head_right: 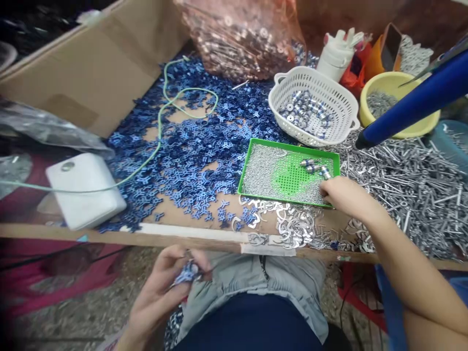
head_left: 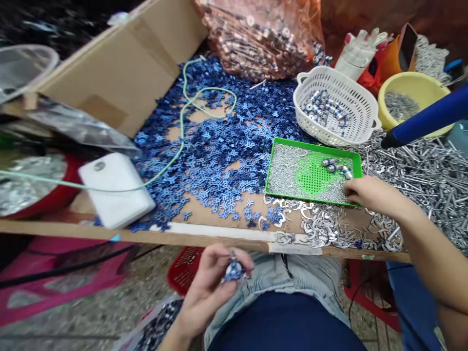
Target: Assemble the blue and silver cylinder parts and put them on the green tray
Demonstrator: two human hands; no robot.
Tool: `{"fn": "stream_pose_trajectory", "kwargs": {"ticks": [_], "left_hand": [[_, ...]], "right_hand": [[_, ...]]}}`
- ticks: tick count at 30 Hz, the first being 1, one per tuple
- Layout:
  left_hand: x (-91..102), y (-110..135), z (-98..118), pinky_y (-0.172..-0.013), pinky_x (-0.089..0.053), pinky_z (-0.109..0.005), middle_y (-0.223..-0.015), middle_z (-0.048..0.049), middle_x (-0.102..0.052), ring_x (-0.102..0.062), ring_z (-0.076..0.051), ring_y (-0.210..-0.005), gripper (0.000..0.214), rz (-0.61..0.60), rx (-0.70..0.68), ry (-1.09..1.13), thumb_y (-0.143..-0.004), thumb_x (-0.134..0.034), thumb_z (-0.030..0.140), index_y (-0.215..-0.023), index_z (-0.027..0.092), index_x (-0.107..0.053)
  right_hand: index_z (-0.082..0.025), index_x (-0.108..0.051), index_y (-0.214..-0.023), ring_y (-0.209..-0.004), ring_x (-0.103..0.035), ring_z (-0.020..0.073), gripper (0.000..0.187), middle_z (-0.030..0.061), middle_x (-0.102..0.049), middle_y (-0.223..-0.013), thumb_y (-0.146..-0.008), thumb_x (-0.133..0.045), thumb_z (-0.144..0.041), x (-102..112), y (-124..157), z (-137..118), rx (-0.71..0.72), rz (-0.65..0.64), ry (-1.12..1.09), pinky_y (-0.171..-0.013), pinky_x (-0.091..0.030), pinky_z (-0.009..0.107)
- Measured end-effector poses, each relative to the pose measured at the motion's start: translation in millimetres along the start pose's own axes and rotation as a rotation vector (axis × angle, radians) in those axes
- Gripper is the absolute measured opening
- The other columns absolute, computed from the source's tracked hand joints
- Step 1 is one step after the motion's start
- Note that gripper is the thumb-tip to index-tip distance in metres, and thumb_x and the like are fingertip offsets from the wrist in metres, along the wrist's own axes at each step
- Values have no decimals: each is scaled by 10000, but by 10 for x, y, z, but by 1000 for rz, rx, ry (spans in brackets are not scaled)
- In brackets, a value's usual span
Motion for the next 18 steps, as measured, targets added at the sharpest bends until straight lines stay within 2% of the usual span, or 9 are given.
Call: {"fn": "stream_pose_trajectory", "kwargs": {"ticks": [2,4,7,9,11,14,16,18], "left_hand": [[-60,-88,-75,-692,-445,-257,-905,-37,-651,-566,-160,-782,246,-208,-66,11,-834,-587,233,-1056,281,-492],[-99,-148,-136,-719,-436,-260,-946,-40,-638,-555,-156,-814,260,-308,-81,26,-855,-559,209,-1087,279,-463],[-155,-193,-172,-770,-424,-275,-965,-39,-625,-546,-154,-841,264,-352,-76,29,-869,-547,211,-1099,272,-434],[-179,-203,-175,-803,-423,-295,-968,-40,-625,-551,-161,-863,266,-361,-94,3,-872,-545,208,-1099,271,-422],[-179,-213,-179,-830,-429,-313,-974,-47,-629,-561,-171,-891,268,-345,-117,-44,-871,-544,192,-1096,266,-419],[-136,-220,-176,-870,-447,-337,-998,-69,-638,-579,-186,-938,235,-296,-119,-114,-868,-540,184,-1074,244,-443],[-65,-188,-147,-846,-473,-323,-999,-82,-650,-597,-195,-935,207,-283,-73,-184,-863,-546,216,-1060,229,-486],[85,-102,-103,-788,-494,-288,-951,-82,-676,-622,-201,-883,192,-282,23,-325,-847,-563,280,-1028,217,-560]], "right_hand": [[-202,-626,-682,-606,-596,194,142,22,-656,-646,-739,-541,-103,30,-153,-143,11,33,-24,-550,-403,301],[-208,-650,-763,-681,-626,179,136,13,-692,-744,-765,-544,-123,59,-269,-305,60,93,-148,-614,-441,292],[-214,-653,-893,-783,-639,166,129,12,-699,-896,-784,-584,-202,118,-315,-451,106,246,-328,-705,-465,290],[-211,-650,-882,-790,-629,174,112,20,-690,-906,-791,-587,-232,155,-241,-437,62,372,-342,-698,-458,299],[-219,-642,-825,-734,-616,170,87,9,-685,-838,-809,-572,-269,162,-110,-352,-20,426,-323,-649,-440,295],[-232,-622,-776,-629,-595,162,150,-11,-674,-728,-831,-538,-344,89,92,-179,-127,327,-284,-573,-404,289],[-233,-629,-817,-648,-612,179,187,0,-688,-758,-833,-524,-386,12,195,-86,-170,235,-244,-570,-407,295],[-230,-638,-894,-716,-638,202,233,21,-705,-842,-835,-510,-416,-55,261,-36,-185,186,-229,-593,-427,303]]}}
Point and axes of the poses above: each hand's wrist, its own y-axis away from the middle knuckle, its own x-axis out of the back of the hand, z = x × y, the point moved 3 cm from there along -y, towards the middle knuckle
